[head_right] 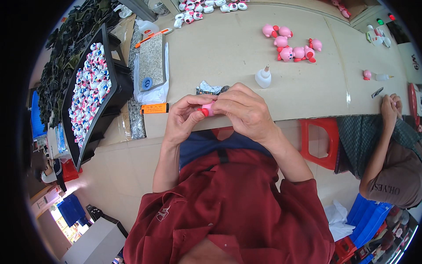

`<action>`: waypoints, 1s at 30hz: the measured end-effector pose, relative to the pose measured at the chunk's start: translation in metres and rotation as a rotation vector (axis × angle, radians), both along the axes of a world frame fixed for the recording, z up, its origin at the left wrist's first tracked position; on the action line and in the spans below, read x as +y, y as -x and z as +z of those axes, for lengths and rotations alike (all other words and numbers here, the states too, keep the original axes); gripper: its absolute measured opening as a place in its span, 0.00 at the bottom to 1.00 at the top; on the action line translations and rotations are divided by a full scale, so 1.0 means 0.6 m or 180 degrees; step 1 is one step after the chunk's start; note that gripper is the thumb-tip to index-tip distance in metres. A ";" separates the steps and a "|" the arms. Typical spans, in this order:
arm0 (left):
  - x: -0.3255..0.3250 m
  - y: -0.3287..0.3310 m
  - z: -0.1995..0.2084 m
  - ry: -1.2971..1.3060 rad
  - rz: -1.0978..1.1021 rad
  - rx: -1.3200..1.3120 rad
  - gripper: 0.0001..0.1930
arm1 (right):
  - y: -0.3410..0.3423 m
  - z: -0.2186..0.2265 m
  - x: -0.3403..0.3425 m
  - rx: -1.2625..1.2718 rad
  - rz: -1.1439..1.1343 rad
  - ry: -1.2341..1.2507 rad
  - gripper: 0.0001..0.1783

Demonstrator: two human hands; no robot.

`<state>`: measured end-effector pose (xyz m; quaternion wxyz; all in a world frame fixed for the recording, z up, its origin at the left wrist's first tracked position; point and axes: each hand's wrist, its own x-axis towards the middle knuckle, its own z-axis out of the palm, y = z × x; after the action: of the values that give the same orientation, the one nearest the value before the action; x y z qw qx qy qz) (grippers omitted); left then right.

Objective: The person assembles small pink pig toy parts by applying glue from a glue bottle to the parts and then joining them together by hand.

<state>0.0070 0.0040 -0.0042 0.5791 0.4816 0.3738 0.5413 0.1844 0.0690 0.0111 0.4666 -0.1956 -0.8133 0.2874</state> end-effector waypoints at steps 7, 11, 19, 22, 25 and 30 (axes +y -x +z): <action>0.000 -0.002 0.007 0.0003 0.0022 0.0013 0.10 | 0.000 0.000 -0.001 0.0040 -0.0022 -0.0002 0.12; 0.001 -0.001 0.004 0.0005 0.0028 -0.0031 0.10 | 0.001 0.001 -0.001 0.0016 -0.0025 -0.0046 0.12; 0.004 0.002 0.001 0.0012 0.0021 -0.0124 0.10 | 0.005 0.007 0.002 -0.0057 0.0000 -0.0153 0.12; 0.005 0.004 -0.001 0.0044 0.0054 -0.0170 0.11 | 0.009 0.012 0.003 -0.0078 -0.0020 -0.0137 0.11; 0.006 0.006 -0.005 0.0034 0.0081 -0.0271 0.11 | 0.015 0.016 0.007 -0.0075 -0.0014 -0.0120 0.10; 0.007 0.009 -0.008 0.0106 0.0193 -0.0476 0.13 | 0.026 0.027 0.020 -0.0119 0.0127 -0.0006 0.06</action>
<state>0.0017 0.0082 -0.0088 0.5966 0.4186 0.3529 0.5867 0.1687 0.0809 0.0273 0.4456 -0.1843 -0.8259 0.2922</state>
